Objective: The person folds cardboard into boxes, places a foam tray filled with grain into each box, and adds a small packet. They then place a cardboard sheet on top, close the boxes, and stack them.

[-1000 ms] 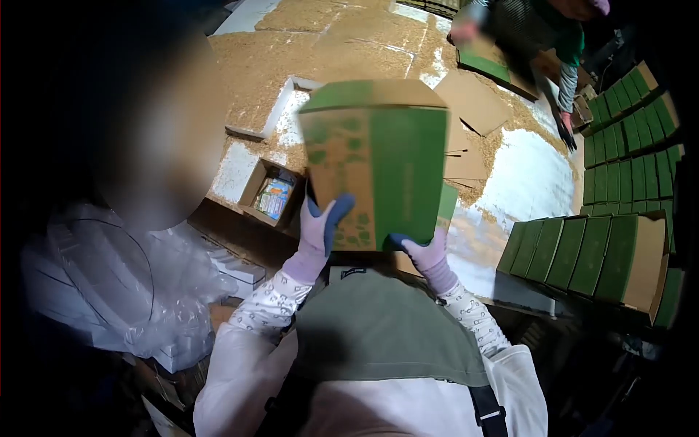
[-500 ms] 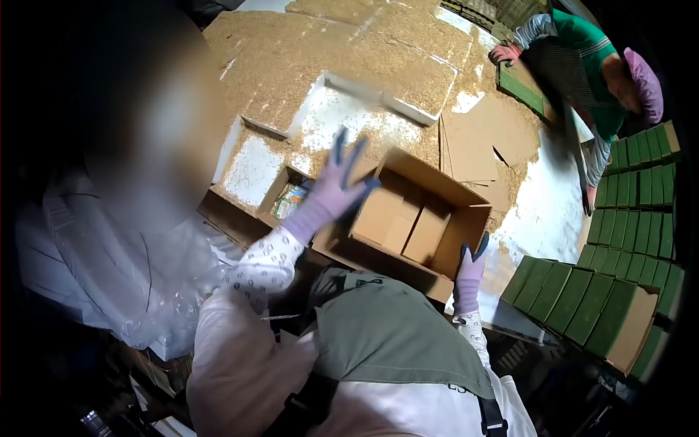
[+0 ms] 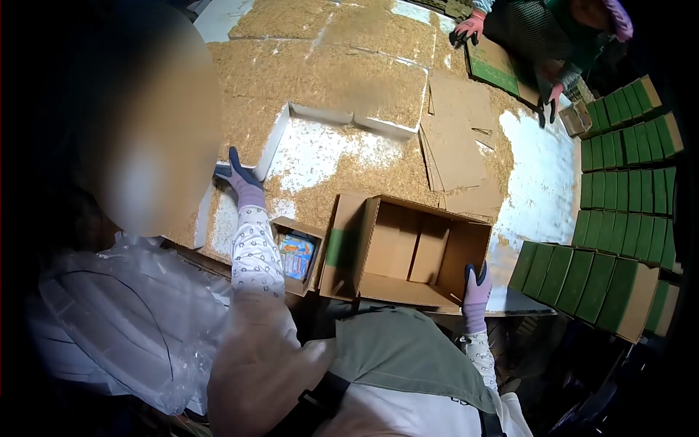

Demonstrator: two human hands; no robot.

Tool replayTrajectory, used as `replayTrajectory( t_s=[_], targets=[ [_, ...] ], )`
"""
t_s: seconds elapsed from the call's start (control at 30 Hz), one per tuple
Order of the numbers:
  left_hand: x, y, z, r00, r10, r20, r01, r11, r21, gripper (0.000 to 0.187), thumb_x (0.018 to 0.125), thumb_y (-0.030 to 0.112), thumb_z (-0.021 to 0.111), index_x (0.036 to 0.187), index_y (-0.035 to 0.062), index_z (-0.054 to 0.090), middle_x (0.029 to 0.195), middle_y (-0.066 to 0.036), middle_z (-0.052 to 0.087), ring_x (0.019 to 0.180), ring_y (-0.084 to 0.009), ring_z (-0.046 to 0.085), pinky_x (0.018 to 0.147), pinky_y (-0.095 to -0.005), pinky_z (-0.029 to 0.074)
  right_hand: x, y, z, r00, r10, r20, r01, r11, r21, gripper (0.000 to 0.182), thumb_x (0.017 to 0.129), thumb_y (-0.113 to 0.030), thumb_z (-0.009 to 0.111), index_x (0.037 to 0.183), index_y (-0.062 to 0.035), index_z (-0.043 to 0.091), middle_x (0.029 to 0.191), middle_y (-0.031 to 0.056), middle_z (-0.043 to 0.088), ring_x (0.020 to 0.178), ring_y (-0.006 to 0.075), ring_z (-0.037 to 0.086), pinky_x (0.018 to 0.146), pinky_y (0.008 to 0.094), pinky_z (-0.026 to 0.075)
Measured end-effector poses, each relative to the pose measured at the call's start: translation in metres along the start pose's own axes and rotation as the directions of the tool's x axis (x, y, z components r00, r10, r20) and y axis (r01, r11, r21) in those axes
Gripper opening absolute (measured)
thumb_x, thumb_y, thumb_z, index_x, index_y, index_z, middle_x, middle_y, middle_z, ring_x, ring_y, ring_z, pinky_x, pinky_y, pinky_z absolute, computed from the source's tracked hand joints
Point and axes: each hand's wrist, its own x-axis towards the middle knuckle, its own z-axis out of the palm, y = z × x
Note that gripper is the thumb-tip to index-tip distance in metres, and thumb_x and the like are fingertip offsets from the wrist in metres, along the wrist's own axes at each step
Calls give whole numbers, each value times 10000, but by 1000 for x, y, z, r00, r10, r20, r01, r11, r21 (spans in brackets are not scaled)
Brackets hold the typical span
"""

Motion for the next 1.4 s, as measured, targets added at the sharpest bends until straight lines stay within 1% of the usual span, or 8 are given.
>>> replayTrajectory(
  t_s=[0.2,0.33,0.73,0.83,1.03,1.13,1.2,1.4],
  targets=[
    [-42,72,-52,912,-99,398,293,837,-463,744,845,169,652,1496,108,296,1441,-128,437,1239,-317,503,1001,-455,469,5,-16,-3,997,11,71,-21,988,150,377,935,-160,585,1238,63,559,1134,180,649,1037,242,602,935,343,449],
    [-94,117,-109,369,-149,918,810,536,-238,511,935,242,534,1394,36,447,1352,-187,538,1221,-345,547,1023,-494,468,10,-8,-6,990,22,139,-50,978,204,358,1001,-233,509,1222,44,560,1056,131,630,948,195,561,900,294,442],
    [-298,156,-145,8,-337,941,663,706,248,396,929,147,559,1292,-7,537,1282,-165,598,1118,-285,617,969,-419,521,30,76,25,964,-92,251,-138,634,761,403,1034,-236,416,1335,19,497,1236,118,594,1121,188,549,985,298,434],
    [-294,146,-149,-41,208,977,-261,942,-212,500,911,112,581,1394,58,462,1434,-140,470,1244,-233,527,1039,-382,454,25,62,6,941,-320,109,259,890,375,406,1034,-222,417,1348,26,482,1282,157,582,1165,234,556,1008,307,428],
    [-318,171,-140,-60,-217,974,-156,966,206,883,868,295,704,1556,119,178,1499,-136,381,1288,-193,448,1025,-308,418,24,60,16,965,-110,239,-19,876,482,431,1015,-227,443,1339,58,464,1207,192,587,1128,271,578,1009,312,434],
    [-328,166,-122,242,-608,756,-817,293,496,885,842,489,688,1487,33,289,1205,-205,626,1077,-280,625,920,-385,493,40,72,4,956,-202,215,108,917,384,439,1014,-276,472,1325,32,483,1077,144,617,993,210,617,901,294,480],
    [-327,113,-121,325,-284,902,-945,-69,319,690,857,512,662,1259,-25,499,1029,-210,687,968,-330,673,842,-432,525,90,107,19,899,-408,157,373,903,211,442,990,-305,516,1290,19,518,1056,160,634,990,225,624,886,305,482],
    [-333,93,-121,217,-133,967,-976,-14,217,363,880,360,636,1063,51,579,916,-151,667,891,-319,659,768,-438,514,264,55,52,959,-266,97,282,933,-226,812,817,-543,675,1360,19,453,1335,302,503,1282,409,455,1059,450,375]
  ],
)
